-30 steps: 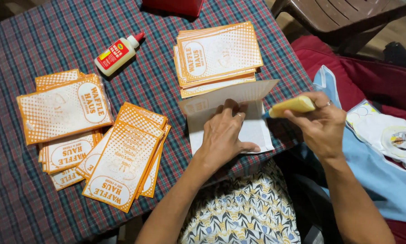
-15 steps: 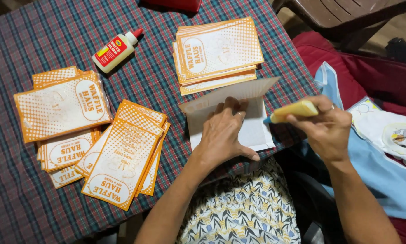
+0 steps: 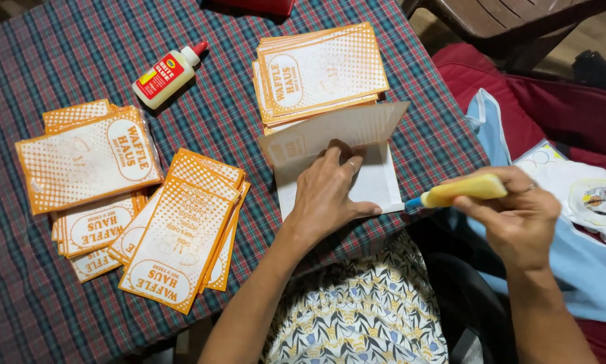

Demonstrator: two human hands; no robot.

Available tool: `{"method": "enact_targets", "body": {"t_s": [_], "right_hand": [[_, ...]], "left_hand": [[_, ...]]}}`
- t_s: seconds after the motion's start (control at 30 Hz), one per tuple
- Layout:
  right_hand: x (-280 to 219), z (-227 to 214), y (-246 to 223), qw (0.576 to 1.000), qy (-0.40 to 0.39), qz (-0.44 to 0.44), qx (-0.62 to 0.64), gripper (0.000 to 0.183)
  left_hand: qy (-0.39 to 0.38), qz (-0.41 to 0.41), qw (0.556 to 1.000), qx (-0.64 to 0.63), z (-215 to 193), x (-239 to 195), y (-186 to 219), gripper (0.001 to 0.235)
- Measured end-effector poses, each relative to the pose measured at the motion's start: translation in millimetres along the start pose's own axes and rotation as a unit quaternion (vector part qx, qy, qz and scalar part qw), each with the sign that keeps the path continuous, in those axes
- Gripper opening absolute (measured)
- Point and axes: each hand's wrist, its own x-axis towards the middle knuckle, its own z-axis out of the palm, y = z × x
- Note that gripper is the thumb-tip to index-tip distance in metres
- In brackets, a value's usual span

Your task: Applying glue to the edges of paper bags and folding them to assemble.

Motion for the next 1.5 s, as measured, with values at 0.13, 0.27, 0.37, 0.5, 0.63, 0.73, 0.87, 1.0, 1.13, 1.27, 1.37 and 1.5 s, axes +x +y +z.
{"method": "enact_targets", "body": {"t_s": [0.13, 0.27, 0.37, 0.5, 0.63, 0.73, 0.87, 1.0, 1.13, 1.27, 1.37, 1.5], "right_hand": [[-7, 2, 17, 0.995, 0.001, -0.019, -0.103, 0.031], [-7, 12, 14, 0.996, -0.002, 0.003, -0.093, 0.025], [-9, 24, 11, 0.999, -0.018, 0.008, -0.041, 0.029], [-12, 56, -5, 0.998, -0.053, 0.016, 0.007, 0.027], [-7, 91, -17, 0.999, -0.049, -0.01, 0.005, 0.024], [-8, 112, -14, 0.994, -0.079, -0.057, 0.04, 0.025], [-11, 140, -18, 0.99, -0.098, -0.077, 0.068, 0.028], [-13, 156, -12, 0.989, -0.099, -0.092, 0.056, 0.029], [-13, 147, -5, 0.992, -0.091, -0.013, 0.091, 0.03], [5, 96, 5, 0.998, 0.049, -0.006, 0.041, 0.034], [27, 55, 10, 0.995, 0.084, 0.043, -0.013, 0.035], [49, 29, 17, 0.978, 0.01, 0.121, -0.172, 0.034]], "left_hand": [[0.011, 0.004, 1.0, 0.003, 3, -1, -2, 0.097], [-0.011, 0.018, 1.0, -0.006, -7, 1, -6, 0.1], [-0.046, 0.068, 0.996, -0.042, -11, 6, -23, 0.104], [-0.086, 0.141, 0.979, -0.12, -17, 11, -45, 0.101], [-0.098, 0.077, 0.969, -0.214, -52, 5, -27, 0.073], [-0.106, 0.104, 0.966, -0.211, -43, 10, -41, 0.061], [-0.106, 0.117, 0.961, -0.227, -40, 15, -46, 0.043], [-0.108, 0.13, 0.952, -0.254, -36, 20, -53, 0.035], [-0.088, 0.147, 0.953, -0.249, -22, 22, -59, 0.031], [-0.033, 0.145, 0.968, -0.201, -11, 6, -47, 0.032], [-0.064, 0.055, 0.986, -0.142, -29, -24, 1, 0.033], [0.127, 0.185, 0.958, -0.178, 13, -75, 24, 0.007]]}}
